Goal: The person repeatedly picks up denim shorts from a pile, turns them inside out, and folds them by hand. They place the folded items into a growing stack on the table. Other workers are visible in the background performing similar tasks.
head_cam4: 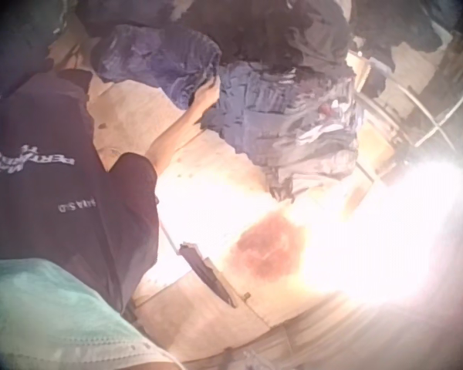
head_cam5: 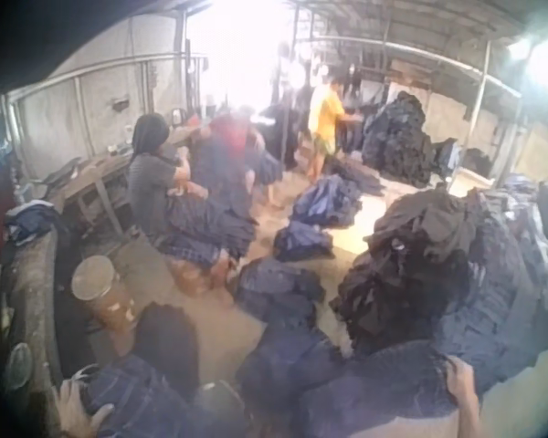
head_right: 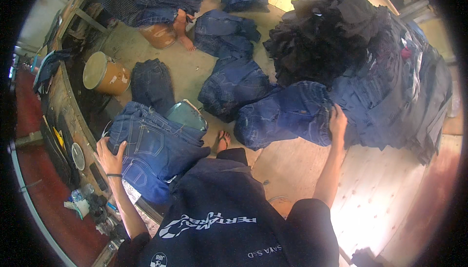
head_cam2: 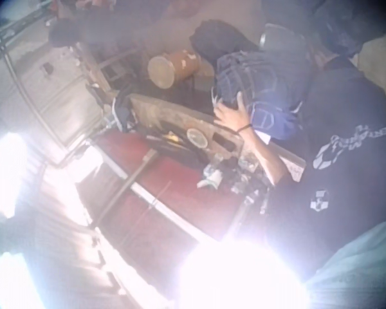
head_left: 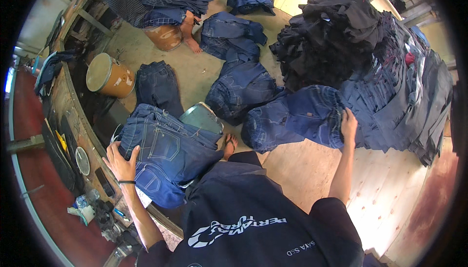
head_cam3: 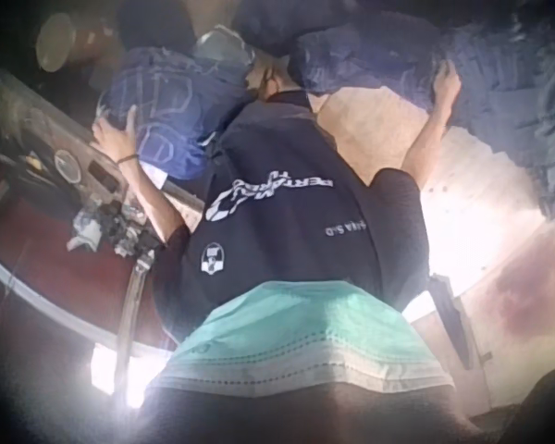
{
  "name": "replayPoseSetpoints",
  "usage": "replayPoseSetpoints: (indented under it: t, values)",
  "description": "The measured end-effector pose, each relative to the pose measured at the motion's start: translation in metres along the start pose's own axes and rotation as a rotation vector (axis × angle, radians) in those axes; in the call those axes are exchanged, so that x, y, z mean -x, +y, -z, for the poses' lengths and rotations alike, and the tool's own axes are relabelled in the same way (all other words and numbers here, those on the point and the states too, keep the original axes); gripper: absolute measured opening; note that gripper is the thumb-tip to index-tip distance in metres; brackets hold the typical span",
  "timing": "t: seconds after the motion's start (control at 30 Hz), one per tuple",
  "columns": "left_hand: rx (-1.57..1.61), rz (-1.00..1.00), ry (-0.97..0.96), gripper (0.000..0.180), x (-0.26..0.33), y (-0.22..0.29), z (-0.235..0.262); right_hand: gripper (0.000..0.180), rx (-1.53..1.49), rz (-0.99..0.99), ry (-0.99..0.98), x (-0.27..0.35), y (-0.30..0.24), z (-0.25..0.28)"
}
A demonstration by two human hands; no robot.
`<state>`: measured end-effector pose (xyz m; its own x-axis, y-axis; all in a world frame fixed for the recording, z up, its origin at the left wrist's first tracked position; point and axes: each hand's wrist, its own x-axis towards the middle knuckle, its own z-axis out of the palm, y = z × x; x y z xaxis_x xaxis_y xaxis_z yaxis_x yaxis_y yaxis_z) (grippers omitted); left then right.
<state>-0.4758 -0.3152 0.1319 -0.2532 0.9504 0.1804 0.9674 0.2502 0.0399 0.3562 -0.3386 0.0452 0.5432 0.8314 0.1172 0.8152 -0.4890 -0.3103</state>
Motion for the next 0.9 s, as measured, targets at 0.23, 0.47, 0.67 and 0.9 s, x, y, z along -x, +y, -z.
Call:
replayPoseSetpoints:
  t: [0.23, 0.47, 0.67, 0.9]
  values:
    - [0.12, -0.012, -0.029, 0.073, 0.006, 0.0, 0.021, 0.04, 0.095, 0.076, 0.056, 0.021, -0.017, 0.041]
    - [0.033, -0.075, -0.184, 0.08, 0.002, -0.018, 0.031, 0.052, 0.096, 0.176, -0.491, 0.114, -0.142, -0.101]
    - [0.056, -0.073, -0.147, 0.079, 0.001, -0.008, 0.02, 0.052, -0.657, 0.628, -0.882, 0.196, -0.343, -0.096]
    - [0.166, -0.291, 0.267, 0.046, 0.094, 0.042, 0.035, 0.059, -0.829, 1.069, -0.596, 0.209, -0.489, -0.043]
